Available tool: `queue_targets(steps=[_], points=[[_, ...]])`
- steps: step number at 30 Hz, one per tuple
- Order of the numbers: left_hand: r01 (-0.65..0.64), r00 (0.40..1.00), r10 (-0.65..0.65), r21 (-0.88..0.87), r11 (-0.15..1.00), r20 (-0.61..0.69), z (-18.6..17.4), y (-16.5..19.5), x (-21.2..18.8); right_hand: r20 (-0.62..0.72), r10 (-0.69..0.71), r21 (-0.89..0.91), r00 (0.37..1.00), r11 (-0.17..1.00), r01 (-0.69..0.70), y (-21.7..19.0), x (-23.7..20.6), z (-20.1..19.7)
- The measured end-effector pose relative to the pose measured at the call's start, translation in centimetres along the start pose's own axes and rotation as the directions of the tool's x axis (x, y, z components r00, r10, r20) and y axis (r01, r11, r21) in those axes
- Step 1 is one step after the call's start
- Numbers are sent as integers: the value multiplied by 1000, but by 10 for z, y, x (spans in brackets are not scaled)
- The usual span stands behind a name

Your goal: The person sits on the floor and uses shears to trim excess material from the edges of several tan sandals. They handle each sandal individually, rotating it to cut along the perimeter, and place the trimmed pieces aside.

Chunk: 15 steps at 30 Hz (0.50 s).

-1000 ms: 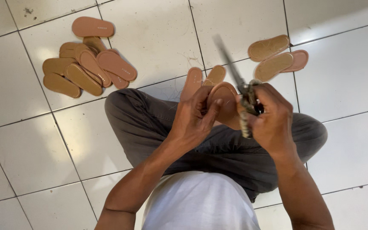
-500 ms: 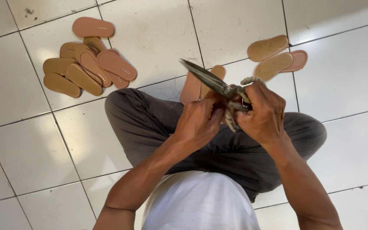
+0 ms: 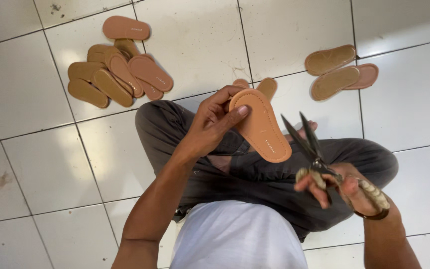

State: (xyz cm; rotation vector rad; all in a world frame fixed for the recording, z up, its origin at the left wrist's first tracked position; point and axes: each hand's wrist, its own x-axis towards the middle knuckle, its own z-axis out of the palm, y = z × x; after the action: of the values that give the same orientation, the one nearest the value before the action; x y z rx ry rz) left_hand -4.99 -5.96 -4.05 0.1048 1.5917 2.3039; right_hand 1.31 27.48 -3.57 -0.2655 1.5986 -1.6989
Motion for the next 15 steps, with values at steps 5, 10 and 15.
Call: queue_targets(steps=[5, 10, 15], points=[[-28, 997, 29, -19, 999, 67, 4, 7, -6, 211, 146, 206, 967, 960, -190, 26, -5, -3], [-33, 998, 35, -29, 999, 56, 6, 11, -7, 169, 149, 237, 974, 953, -187, 35, 3, 2], [-22, 998, 24, -38, 999, 64, 9, 15, -11, 124, 105, 200, 987, 971, -129, 31, 7, 8]])
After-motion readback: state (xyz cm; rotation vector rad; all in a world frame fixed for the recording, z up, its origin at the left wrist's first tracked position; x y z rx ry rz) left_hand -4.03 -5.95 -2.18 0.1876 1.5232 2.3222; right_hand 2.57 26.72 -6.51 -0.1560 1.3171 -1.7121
